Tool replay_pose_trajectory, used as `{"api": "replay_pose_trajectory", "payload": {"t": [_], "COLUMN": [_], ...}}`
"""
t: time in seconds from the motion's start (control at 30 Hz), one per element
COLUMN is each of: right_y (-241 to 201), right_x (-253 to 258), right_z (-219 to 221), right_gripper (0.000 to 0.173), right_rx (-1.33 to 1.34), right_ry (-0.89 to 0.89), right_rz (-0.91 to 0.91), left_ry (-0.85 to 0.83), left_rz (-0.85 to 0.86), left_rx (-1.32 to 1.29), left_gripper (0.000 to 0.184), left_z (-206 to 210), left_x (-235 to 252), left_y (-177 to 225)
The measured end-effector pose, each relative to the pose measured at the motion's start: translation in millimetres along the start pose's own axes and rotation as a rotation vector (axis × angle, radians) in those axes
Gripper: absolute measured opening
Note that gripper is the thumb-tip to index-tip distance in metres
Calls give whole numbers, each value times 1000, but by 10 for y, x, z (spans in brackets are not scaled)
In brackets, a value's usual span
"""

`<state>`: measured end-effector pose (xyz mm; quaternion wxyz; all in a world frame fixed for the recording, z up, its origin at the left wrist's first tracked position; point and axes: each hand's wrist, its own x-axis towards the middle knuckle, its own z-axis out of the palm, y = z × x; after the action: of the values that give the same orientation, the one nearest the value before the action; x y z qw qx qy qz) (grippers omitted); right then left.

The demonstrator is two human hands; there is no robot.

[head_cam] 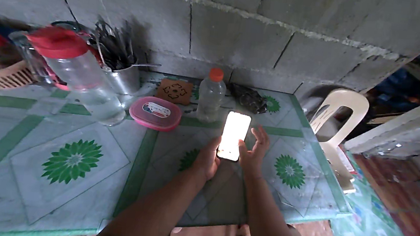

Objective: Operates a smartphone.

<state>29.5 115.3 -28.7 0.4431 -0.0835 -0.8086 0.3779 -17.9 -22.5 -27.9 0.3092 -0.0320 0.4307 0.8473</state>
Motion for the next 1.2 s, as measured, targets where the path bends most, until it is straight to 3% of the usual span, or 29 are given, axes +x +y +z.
{"api": "replay_pose_trajectory", "payload": {"t": [0.07, 0.13, 0.23, 0.37, 0.53, 0.73, 0.9, 1.2], "right_y": [-70, -87, -65, -83, -7, -58, -38, -48], "right_x": [10, 41, 60, 72, 82, 83, 90, 85], "right_z": [-27, -28, 9, -11, -45, -12, -26, -56], "right_gripper": [66, 71, 75, 81, 103, 74, 91, 103], "right_rx": [160, 310, 368, 349, 441, 496, 500, 545], "right_ry": [-106, -261, -391, -459, -535, -451, -493, -527], "right_rz": [224, 436, 531, 588, 582, 608, 606, 626], "left_ry": [-5, 1, 19, 8, 29, 41, 31, 17], "left_rz": [-3, -6, -7, -5, -22, -23, -16, -17], "left_rx": [-7, -15, -28, -22, -11, 13, 14, 10], "left_gripper": [45, 45, 44, 43, 44, 44, 44, 44], "left_z": [-8, -10, -3, -9, -7, 0, -2, -1], "left_x": [-1, -6, -5, 9, 8, 6, -2, -2], "left_y": [1, 6, 9, 8, 16, 20, 27, 29]}}
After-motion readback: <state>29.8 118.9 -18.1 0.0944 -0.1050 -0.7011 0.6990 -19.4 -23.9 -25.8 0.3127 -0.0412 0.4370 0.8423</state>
